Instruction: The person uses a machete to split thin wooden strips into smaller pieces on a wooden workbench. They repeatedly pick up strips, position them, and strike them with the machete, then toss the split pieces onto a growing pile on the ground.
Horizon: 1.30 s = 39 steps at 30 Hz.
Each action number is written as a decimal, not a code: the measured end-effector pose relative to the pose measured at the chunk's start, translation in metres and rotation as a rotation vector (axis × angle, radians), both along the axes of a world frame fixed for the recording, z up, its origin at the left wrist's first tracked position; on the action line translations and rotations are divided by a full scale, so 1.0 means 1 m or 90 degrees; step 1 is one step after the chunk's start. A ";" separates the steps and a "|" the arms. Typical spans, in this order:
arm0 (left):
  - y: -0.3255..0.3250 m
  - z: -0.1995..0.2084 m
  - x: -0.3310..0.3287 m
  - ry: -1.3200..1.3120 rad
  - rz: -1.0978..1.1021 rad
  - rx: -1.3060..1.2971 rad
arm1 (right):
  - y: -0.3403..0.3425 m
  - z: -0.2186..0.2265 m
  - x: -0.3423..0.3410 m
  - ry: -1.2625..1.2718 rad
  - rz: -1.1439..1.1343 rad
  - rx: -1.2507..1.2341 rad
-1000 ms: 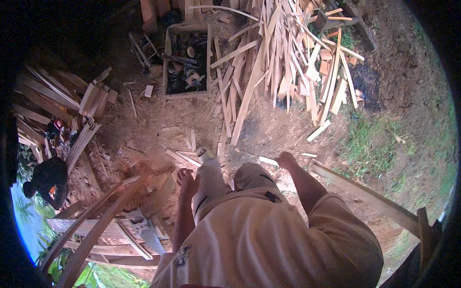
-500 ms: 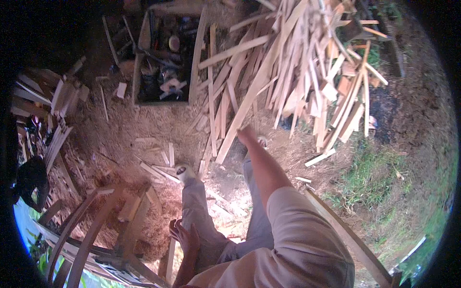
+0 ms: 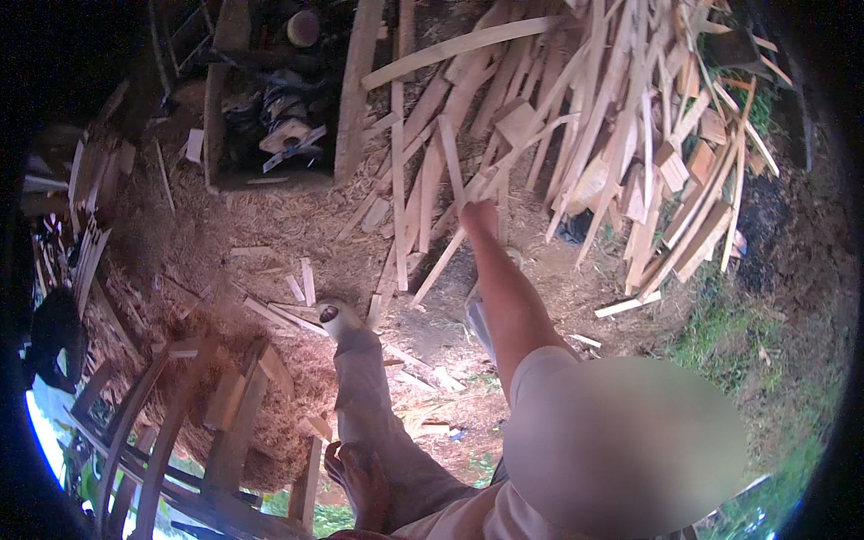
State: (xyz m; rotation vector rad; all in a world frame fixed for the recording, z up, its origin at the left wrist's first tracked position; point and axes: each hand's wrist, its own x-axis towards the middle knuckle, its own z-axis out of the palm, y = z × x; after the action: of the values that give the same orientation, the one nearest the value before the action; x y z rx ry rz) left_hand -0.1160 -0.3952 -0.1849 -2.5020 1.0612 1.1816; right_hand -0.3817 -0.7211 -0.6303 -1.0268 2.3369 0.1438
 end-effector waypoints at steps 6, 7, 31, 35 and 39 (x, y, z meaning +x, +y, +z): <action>0.005 0.001 0.025 -0.002 -0.046 -0.013 | 0.053 0.035 -0.038 -0.454 -0.239 -0.103; 0.006 0.000 0.029 0.012 -0.026 -0.016 | 0.052 0.059 -0.031 -0.562 -0.351 -0.110; -0.011 0.131 0.209 0.380 0.550 -0.367 | 0.050 0.496 0.155 -1.022 -0.401 -0.229; -0.026 0.157 0.235 0.368 0.701 -0.430 | 0.069 0.568 0.171 -1.079 -0.379 -0.228; -0.037 0.173 0.264 0.311 0.579 -0.491 | 0.096 0.600 0.163 -1.101 -0.332 -0.220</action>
State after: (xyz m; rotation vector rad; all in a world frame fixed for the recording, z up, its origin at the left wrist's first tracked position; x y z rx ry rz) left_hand 0.1479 -0.4320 -0.0116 -3.6163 0.4346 1.9794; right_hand -0.2190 -0.6246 -0.0308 -0.2570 0.8833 -0.9728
